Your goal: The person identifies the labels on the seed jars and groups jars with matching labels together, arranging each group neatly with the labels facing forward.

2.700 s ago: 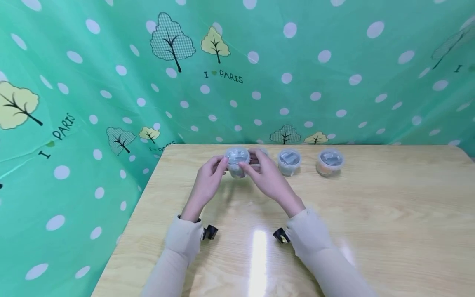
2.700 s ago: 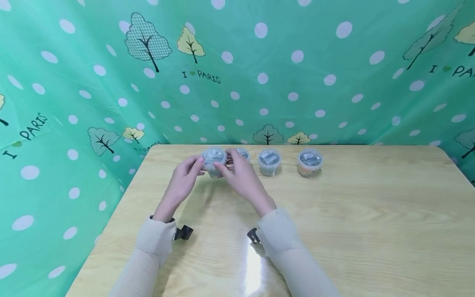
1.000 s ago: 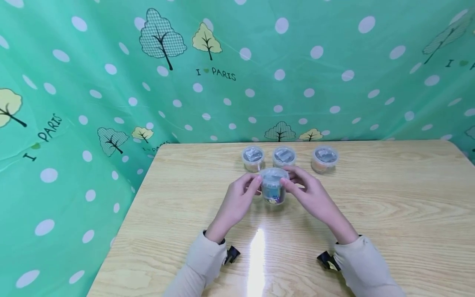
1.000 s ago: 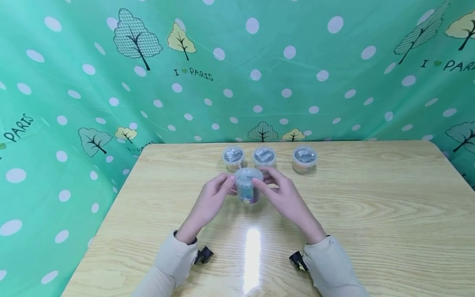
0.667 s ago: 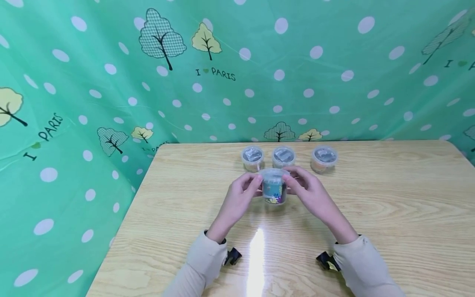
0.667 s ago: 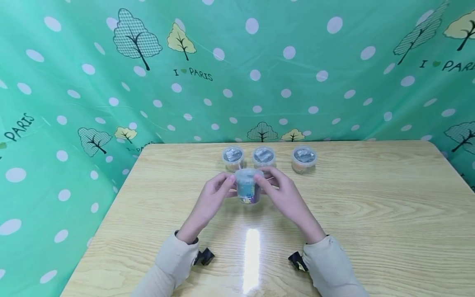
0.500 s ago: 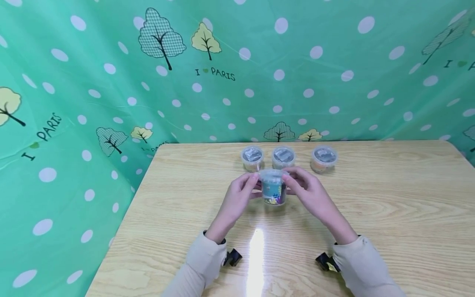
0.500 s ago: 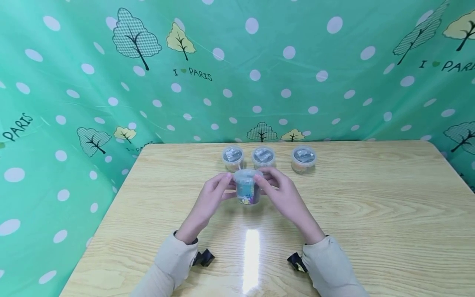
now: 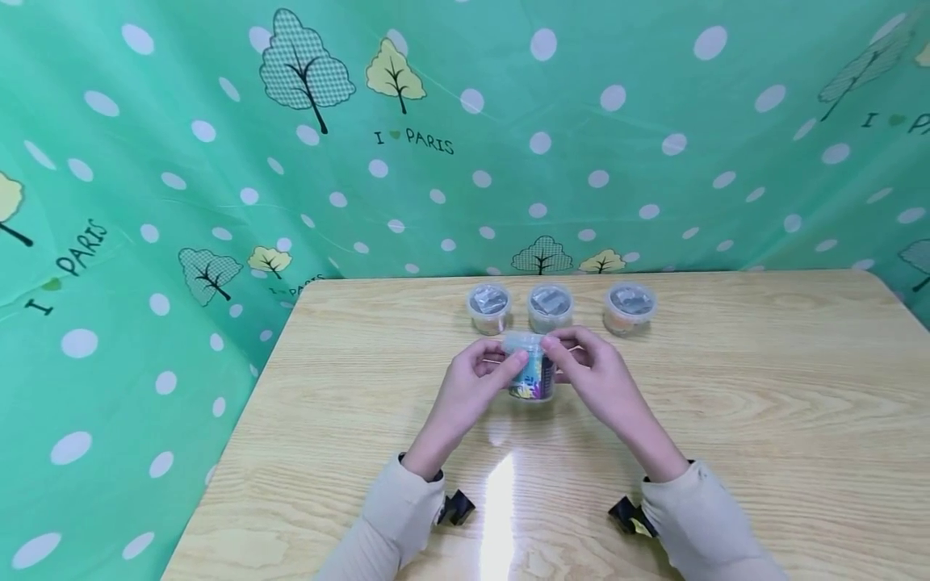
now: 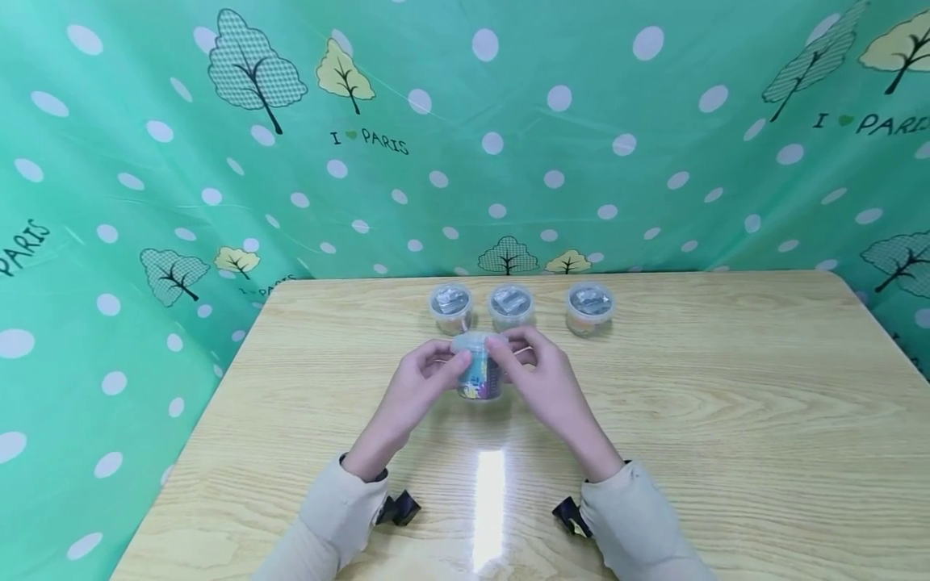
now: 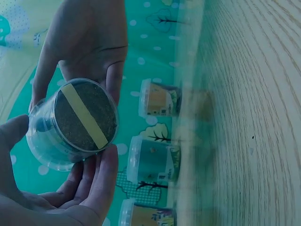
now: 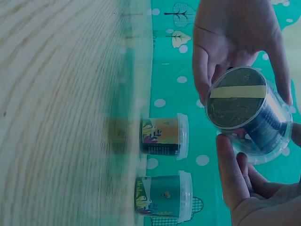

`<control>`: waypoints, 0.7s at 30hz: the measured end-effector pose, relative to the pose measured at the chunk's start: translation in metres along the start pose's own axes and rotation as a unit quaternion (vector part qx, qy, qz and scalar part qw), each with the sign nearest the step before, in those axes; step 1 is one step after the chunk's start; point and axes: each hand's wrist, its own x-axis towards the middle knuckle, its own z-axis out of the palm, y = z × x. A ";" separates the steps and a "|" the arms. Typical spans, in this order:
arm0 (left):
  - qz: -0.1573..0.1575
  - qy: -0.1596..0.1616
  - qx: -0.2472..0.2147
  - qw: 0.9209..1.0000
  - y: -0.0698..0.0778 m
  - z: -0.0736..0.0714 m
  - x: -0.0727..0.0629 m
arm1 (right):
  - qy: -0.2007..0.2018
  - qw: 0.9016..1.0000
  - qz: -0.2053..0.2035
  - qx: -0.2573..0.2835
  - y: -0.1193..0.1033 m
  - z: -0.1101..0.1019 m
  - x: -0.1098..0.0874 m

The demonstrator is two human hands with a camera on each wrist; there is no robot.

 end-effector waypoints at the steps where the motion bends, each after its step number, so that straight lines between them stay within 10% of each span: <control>1: 0.003 -0.001 0.001 1.000 0.000 0.000 0.000 | 0.001 1.000 -0.001 0.000 -0.001 0.000 -0.001; 21: -0.008 -0.019 -0.048 0.999 0.005 -0.003 -0.001 | -0.058 0.995 -0.018 0.077 0.004 -0.001 0.001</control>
